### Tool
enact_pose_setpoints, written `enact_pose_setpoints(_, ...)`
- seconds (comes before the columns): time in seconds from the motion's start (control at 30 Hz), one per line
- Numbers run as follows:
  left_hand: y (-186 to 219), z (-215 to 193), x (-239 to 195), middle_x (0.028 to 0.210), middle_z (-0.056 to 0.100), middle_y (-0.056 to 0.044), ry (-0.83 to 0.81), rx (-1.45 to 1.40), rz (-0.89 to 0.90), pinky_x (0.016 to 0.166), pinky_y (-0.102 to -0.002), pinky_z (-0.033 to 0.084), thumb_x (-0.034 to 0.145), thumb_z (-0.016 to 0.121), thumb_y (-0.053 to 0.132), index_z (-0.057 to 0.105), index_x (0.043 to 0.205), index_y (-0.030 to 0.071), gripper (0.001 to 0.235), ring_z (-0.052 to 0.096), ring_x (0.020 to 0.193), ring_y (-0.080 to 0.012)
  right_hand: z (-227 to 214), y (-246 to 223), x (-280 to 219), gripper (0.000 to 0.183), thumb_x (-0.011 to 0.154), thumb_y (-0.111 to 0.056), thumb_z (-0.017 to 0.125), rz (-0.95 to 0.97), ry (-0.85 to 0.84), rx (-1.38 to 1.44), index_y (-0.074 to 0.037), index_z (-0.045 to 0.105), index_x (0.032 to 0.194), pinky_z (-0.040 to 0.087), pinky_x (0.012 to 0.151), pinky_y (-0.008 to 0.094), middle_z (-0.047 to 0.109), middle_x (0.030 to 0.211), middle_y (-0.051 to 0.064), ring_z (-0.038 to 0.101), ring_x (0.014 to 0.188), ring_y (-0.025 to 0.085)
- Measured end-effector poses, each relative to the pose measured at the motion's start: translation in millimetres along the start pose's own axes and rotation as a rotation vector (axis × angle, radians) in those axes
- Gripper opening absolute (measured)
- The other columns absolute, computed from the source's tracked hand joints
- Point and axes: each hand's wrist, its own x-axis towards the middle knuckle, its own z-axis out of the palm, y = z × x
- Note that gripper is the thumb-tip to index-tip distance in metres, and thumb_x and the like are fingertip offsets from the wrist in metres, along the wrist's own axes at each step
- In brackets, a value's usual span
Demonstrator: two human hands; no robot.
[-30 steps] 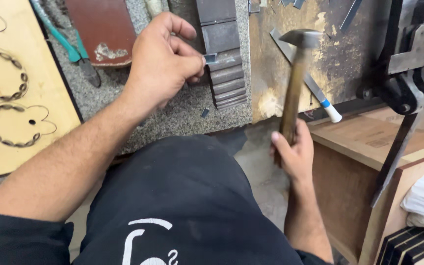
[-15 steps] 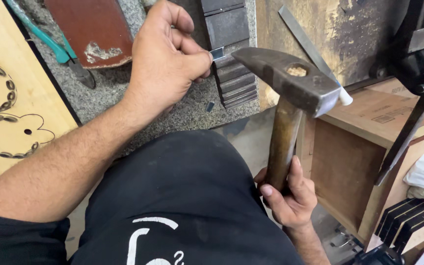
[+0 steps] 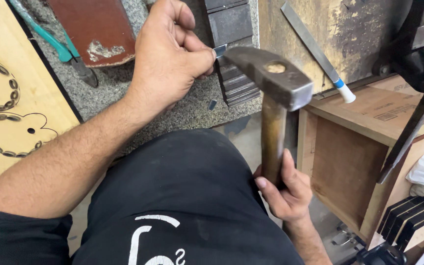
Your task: The person files small metal pieces, hammers them on an anvil, and uses pliers to bend and assemble them into a chain-like structure on a wooden board with pre-drawn outlines.
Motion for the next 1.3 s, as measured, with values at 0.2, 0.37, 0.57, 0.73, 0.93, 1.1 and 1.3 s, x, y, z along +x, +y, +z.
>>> enact_pose_setpoints(0.2, -2, -1, 4, 0.081, 0.066, -0.007, -0.013, -0.017, 0.032, 0.06, -0.024, 0.061, 0.091, 0.068, -0.014, 0.041, 0.112, 0.001, 0.037, 0.072, 0.072, -0.0111, 2, 1, 5, 0.082, 0.093, 0.006, 0.068, -0.089, 0.036, 0.136, -0.014, 0.033, 0.165, 0.06, 0.076, 0.033, 0.067, 0.106, 0.022, 0.069, 0.081, 0.021)
enact_pose_setpoints(0.37, -4, 0, 0, 0.083, 0.063, -0.008, -0.002, -0.02, 0.04, 0.06, -0.024, 0.059, 0.09, 0.069, -0.015, 0.041, 0.113, 0.001, 0.039, 0.071, 0.072, -0.0121, -1, -4, 2, 0.081, 0.092, 0.008, 0.068, 0.061, -0.003, 0.077, -0.01, 0.033, 0.162, 0.056, 0.064, 0.025, 0.073, 0.092, 0.01, 0.065, 0.067, 0.012)
enact_pose_setpoints(0.57, 0, 0, 1, 0.08, 0.066, -0.009, -0.003, -0.069, -0.033, 0.058, -0.024, 0.057, 0.091, 0.069, -0.013, 0.041, 0.113, 0.0, 0.038, 0.07, 0.069, -0.0124, -2, 2, -4, 0.08, 0.091, 0.007, 0.069, 0.021, 0.039, 0.138, -0.007, 0.034, 0.162, 0.059, 0.068, 0.027, 0.073, 0.094, 0.014, 0.068, 0.071, 0.014)
enact_pose_setpoints(0.73, 7, -1, 5, 0.075, 0.067, -0.01, 0.002, -0.244, -0.24, 0.05, -0.026, 0.057, 0.087, 0.069, -0.009, 0.042, 0.114, -0.001, 0.039, 0.07, 0.062, -0.0144, 0, 2, -5, 0.079, 0.09, 0.006, 0.07, 0.031, 0.053, 0.123, -0.003, 0.034, 0.16, 0.06, 0.072, 0.029, 0.074, 0.096, 0.017, 0.071, 0.076, 0.017)
enact_pose_setpoints(0.93, 8, -2, 8, 0.074, 0.067, -0.011, 0.009, -0.339, -0.323, 0.047, -0.026, 0.056, 0.085, 0.069, -0.01, 0.041, 0.114, -0.003, 0.041, 0.069, 0.059, -0.0158, 3, 5, 3, 0.08, 0.09, 0.007, 0.071, -0.064, 0.033, 0.027, -0.002, 0.034, 0.16, 0.061, 0.077, 0.033, 0.072, 0.099, 0.018, 0.073, 0.082, 0.022)
enact_pose_setpoints(1.1, 8, -2, 8, 0.075, 0.067, -0.012, 0.02, -0.322, -0.331, 0.048, -0.026, 0.057, 0.084, 0.07, -0.01, 0.043, 0.117, -0.004, 0.043, 0.07, 0.059, -0.0161, 0, 4, 5, 0.079, 0.089, 0.006, 0.072, -0.037, -0.004, -0.009, -0.001, 0.035, 0.159, 0.06, 0.074, 0.031, 0.073, 0.094, 0.014, 0.073, 0.078, 0.019)
enact_pose_setpoints(1.3, 8, -2, 7, 0.075, 0.067, -0.013, 0.023, -0.343, -0.341, 0.047, -0.027, 0.056, 0.084, 0.07, -0.01, 0.042, 0.118, -0.005, 0.044, 0.069, 0.059, -0.0164, 4, 5, 6, 0.081, 0.09, 0.007, 0.069, -0.02, 0.0, 0.001, -0.006, 0.034, 0.162, 0.058, 0.071, 0.03, 0.072, 0.092, 0.013, 0.07, 0.076, 0.019)
